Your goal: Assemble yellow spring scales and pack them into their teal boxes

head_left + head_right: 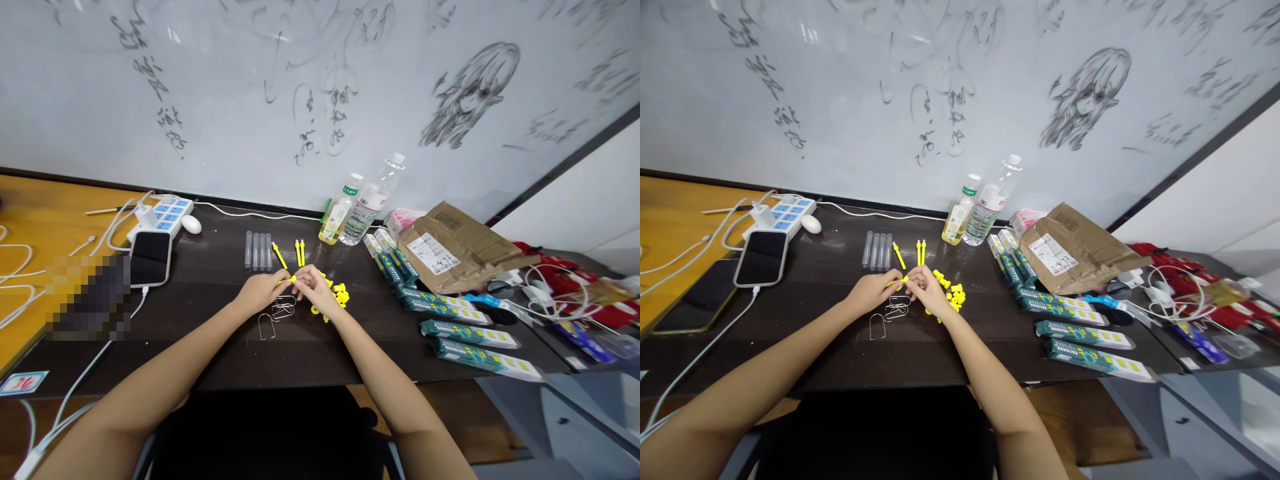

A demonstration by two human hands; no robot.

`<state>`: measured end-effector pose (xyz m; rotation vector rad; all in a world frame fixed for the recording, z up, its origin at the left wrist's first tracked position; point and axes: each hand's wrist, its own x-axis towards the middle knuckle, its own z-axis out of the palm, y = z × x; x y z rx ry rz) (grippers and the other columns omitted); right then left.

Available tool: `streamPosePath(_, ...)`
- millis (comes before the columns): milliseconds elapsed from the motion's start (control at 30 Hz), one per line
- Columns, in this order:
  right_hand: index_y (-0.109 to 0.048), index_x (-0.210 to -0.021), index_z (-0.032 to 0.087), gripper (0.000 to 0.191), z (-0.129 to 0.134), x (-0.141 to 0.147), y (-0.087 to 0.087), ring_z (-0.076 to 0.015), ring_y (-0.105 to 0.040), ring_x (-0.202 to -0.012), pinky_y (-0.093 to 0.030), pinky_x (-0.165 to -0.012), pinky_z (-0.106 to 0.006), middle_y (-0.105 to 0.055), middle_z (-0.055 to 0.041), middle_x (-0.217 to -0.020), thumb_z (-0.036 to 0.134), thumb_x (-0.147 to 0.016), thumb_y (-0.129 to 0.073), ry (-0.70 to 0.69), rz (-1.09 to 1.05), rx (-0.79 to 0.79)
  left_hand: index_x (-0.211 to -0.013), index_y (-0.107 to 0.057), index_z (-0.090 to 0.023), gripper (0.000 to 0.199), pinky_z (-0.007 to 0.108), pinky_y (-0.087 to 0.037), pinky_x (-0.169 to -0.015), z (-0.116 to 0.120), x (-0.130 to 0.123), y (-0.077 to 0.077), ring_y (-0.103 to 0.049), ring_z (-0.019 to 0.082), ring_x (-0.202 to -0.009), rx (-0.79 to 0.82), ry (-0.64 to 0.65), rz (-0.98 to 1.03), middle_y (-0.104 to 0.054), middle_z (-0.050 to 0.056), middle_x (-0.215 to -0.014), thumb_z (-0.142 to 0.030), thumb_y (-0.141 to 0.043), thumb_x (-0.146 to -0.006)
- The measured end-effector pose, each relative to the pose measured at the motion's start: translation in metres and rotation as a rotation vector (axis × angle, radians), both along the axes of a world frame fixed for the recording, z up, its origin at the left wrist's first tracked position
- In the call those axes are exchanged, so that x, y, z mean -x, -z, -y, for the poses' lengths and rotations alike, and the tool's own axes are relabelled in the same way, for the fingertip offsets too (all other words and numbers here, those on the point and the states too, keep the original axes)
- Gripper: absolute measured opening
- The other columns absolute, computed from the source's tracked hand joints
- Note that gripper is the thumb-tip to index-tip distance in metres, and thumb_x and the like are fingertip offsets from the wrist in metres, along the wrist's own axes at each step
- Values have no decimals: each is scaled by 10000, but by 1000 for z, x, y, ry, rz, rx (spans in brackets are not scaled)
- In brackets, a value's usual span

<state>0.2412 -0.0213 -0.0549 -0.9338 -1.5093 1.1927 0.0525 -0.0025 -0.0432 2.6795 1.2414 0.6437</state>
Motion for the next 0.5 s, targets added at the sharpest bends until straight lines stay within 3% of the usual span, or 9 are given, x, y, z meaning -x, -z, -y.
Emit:
streamPosePath(300,-494,-921,226,281,2,-1,-2,-118,-583,-684,-497,-528,-228,-563,14,-778,409,-785,-659,2,65,-13,-1049,-515,-195,239,237,-343,-527,2,0,-2,-648,187,-619,24,39,9,-682,27,-737,-357,-366,-956)
streamPosePath(500,-470,-905,237,310,4,2,-2,-125,-578,-684,-502,-542,-238,-561,26,-754,424,-765,-674,-7,85,4,-1155,-518,-231,305,223,-331,-515,5,1,-2,-608,157,-555,52,52,60,-634,-28,-635,-372,-466,-889)
